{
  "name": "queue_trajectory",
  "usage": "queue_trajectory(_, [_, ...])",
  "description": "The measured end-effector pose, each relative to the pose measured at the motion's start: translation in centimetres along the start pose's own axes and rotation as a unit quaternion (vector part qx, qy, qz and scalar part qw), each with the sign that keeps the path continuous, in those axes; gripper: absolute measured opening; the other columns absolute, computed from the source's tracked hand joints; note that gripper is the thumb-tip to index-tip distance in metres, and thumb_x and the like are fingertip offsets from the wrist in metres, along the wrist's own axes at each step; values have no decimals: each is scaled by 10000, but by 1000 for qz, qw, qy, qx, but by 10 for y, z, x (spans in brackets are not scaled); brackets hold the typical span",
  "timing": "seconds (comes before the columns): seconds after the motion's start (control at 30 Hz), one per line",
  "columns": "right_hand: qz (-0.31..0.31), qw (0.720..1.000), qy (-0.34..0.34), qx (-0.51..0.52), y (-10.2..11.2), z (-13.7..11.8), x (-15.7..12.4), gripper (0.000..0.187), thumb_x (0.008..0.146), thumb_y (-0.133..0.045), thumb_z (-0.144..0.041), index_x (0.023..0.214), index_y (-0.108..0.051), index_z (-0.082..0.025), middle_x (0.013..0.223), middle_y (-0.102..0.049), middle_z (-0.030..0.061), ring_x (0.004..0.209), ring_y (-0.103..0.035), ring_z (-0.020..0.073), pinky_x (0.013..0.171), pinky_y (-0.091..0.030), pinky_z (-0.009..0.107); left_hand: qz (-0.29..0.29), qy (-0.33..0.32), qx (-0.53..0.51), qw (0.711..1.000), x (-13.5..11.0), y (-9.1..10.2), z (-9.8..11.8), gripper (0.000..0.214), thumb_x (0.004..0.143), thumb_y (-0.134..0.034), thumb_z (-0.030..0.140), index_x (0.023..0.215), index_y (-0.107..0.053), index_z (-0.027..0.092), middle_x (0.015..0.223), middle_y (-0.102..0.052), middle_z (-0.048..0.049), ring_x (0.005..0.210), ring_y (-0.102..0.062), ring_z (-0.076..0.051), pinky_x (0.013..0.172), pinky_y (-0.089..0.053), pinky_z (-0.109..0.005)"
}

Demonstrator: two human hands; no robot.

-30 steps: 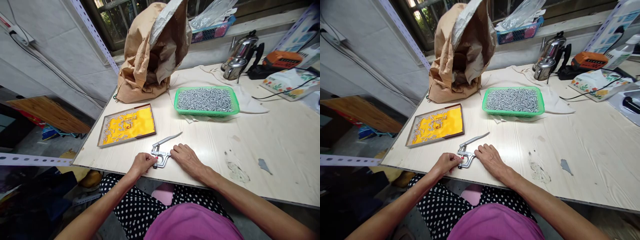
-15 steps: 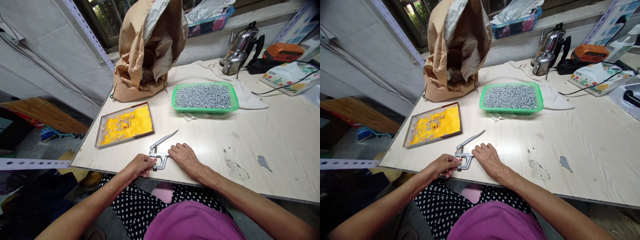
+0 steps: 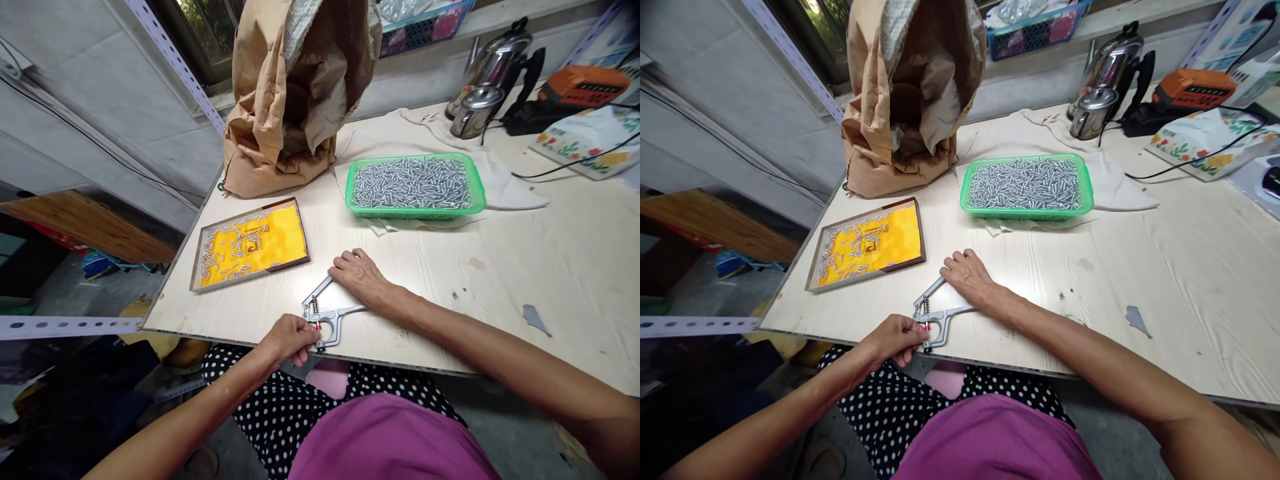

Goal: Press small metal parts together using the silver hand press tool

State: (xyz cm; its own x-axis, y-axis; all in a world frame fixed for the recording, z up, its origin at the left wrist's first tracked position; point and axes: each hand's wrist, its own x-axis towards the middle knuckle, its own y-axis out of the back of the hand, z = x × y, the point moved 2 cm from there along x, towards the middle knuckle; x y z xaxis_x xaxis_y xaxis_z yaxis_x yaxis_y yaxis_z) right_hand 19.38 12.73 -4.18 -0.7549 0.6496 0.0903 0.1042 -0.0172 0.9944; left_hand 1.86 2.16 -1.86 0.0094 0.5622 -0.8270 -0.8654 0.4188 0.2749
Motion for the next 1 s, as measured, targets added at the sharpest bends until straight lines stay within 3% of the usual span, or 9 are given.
queue_trajectory(0.17, [26,999,25,-12,-4,1,-8,197,978,-413,-126,956,-599,-187,927,-637,58,888,-465,222,779,-262,358,45,4,44,998,-1,-7,-7,187,776,-659,323,732,-618,147,393,-515,62,358,-488,-104,406,-420,-203])
queue_trajectory(0.47, [61,998,-8,-23,-9,1,-34,199,981,-409,-123,922,-588,-187,892,-631,51,854,-460,214,714,-244,356,45,12,51,998,-2,-9,-2,110,784,-635,236,739,-610,140,408,-518,59,370,-502,-102,410,-440,-197])
queue_trajectory(0.67, [50,998,-16,-24,-5,-1,-38,175,970,-437,-120,956,-602,-177,931,-627,60,859,-461,217,704,-247,357,68,28,24,997,-5,-14,-4,109,836,-562,235,815,-611,140,417,-492,78,340,-465,-84,391,-435,-188])
queue_trajectory(1.0, [19,998,-53,-8,6,5,-63,177,963,-444,-121,919,-596,-200,909,-622,51,839,-448,213,650,-225,348,63,-8,69,996,2,-15,-6,79,780,-609,225,757,-607,150,486,-500,82,349,-488,-75,360,-361,-164])
